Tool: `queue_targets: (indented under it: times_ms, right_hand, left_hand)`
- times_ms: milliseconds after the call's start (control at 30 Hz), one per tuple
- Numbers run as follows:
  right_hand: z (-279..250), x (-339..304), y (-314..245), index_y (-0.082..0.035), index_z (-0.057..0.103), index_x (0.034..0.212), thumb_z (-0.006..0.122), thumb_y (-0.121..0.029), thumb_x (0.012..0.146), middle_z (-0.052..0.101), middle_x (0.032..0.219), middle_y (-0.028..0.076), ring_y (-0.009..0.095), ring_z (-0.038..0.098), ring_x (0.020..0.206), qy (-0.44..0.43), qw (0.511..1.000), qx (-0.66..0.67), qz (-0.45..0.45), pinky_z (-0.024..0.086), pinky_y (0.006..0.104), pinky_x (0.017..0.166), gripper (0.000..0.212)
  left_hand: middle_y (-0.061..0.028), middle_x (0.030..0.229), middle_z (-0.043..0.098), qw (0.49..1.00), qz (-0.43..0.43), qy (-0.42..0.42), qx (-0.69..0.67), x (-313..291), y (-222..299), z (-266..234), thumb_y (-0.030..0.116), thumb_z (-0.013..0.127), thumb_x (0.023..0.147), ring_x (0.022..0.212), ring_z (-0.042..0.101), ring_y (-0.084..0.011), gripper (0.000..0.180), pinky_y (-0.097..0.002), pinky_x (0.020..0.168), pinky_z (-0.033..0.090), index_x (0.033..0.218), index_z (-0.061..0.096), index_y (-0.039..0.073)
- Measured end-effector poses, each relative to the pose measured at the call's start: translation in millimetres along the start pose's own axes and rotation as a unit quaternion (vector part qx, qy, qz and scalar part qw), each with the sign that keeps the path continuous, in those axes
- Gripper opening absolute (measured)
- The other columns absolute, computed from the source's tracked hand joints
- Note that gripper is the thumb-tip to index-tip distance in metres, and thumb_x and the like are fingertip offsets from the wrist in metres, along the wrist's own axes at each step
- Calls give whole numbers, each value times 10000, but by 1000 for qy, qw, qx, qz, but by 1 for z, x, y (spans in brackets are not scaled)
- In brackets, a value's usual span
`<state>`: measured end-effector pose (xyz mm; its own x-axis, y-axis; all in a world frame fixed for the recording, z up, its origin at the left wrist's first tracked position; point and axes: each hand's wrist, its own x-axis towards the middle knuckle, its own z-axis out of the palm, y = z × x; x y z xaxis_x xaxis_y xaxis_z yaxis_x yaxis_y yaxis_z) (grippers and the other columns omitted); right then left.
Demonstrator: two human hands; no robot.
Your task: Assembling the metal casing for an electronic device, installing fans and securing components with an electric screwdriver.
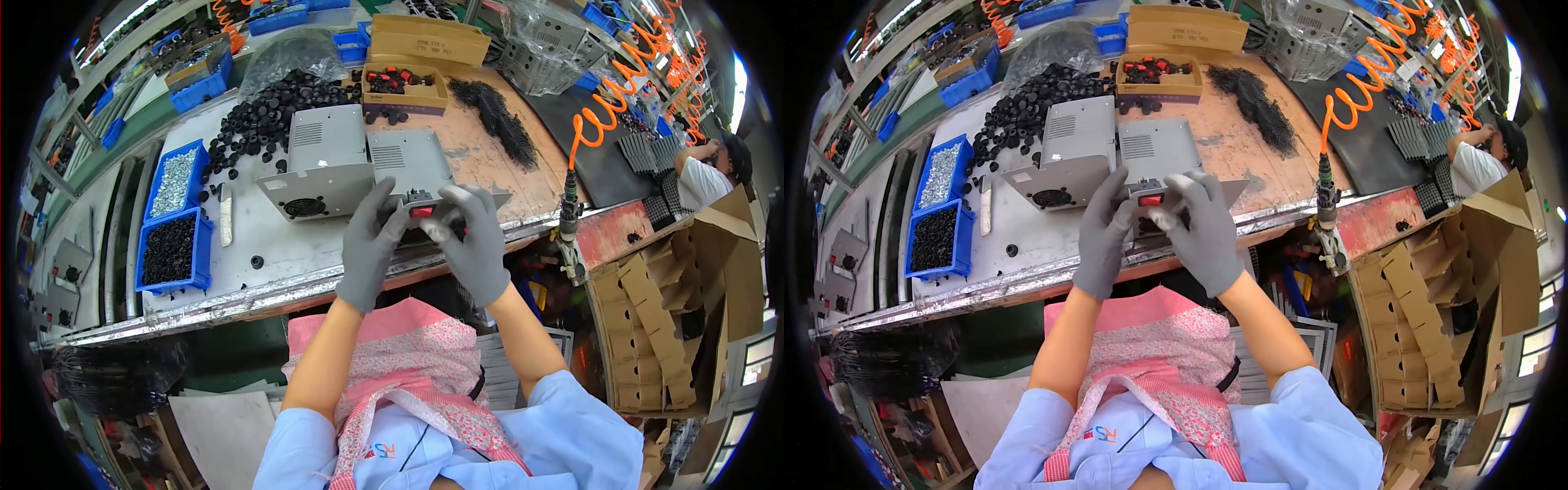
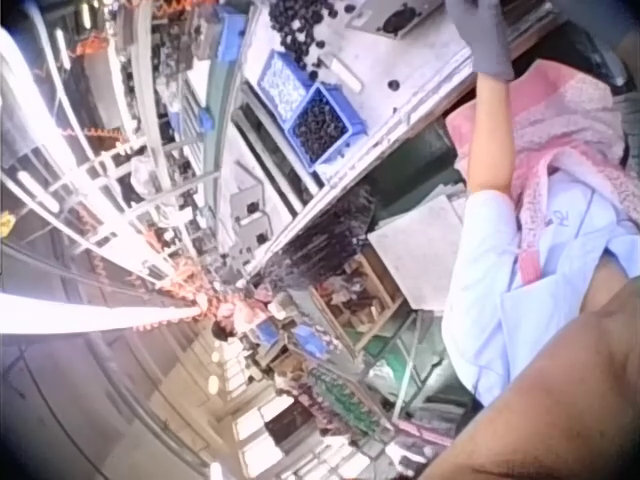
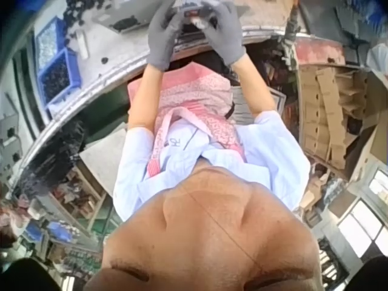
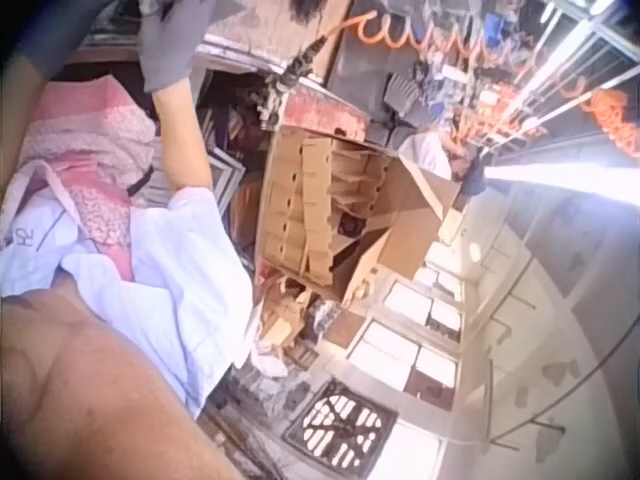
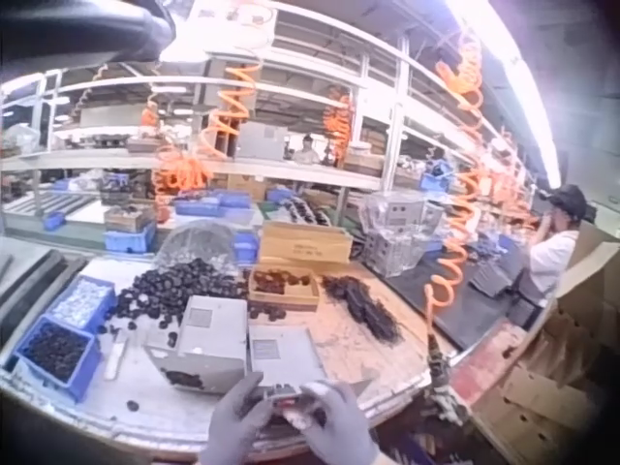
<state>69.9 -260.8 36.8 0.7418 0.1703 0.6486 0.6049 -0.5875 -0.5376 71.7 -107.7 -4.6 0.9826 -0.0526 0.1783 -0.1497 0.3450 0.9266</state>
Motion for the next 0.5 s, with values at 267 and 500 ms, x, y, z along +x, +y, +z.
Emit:
queue_targets:
  times_ms: [267,500]
  right_hand:
    - [34,0,-41,-40,465,1195,564,-327,847,506,1076,147,318,556,910,-69,983,131,-113,475,358,754,463]
    - [53,1,-52,-77,550,1090,593,-246,814,541,1002,144,319,554,870,-89,989,54,-104,467,366,724,326]
  left_hand:
    - [-28,963,560,958,-57,-114,-257,-55,7,-14,353,578,868,833,534,-105,385,-245,734,458,1075,537,30]
    - [-53,942,571,980,-43,89,-174,-51,35,-39,252,552,896,798,563,-116,300,-253,673,477,1061,524,4]
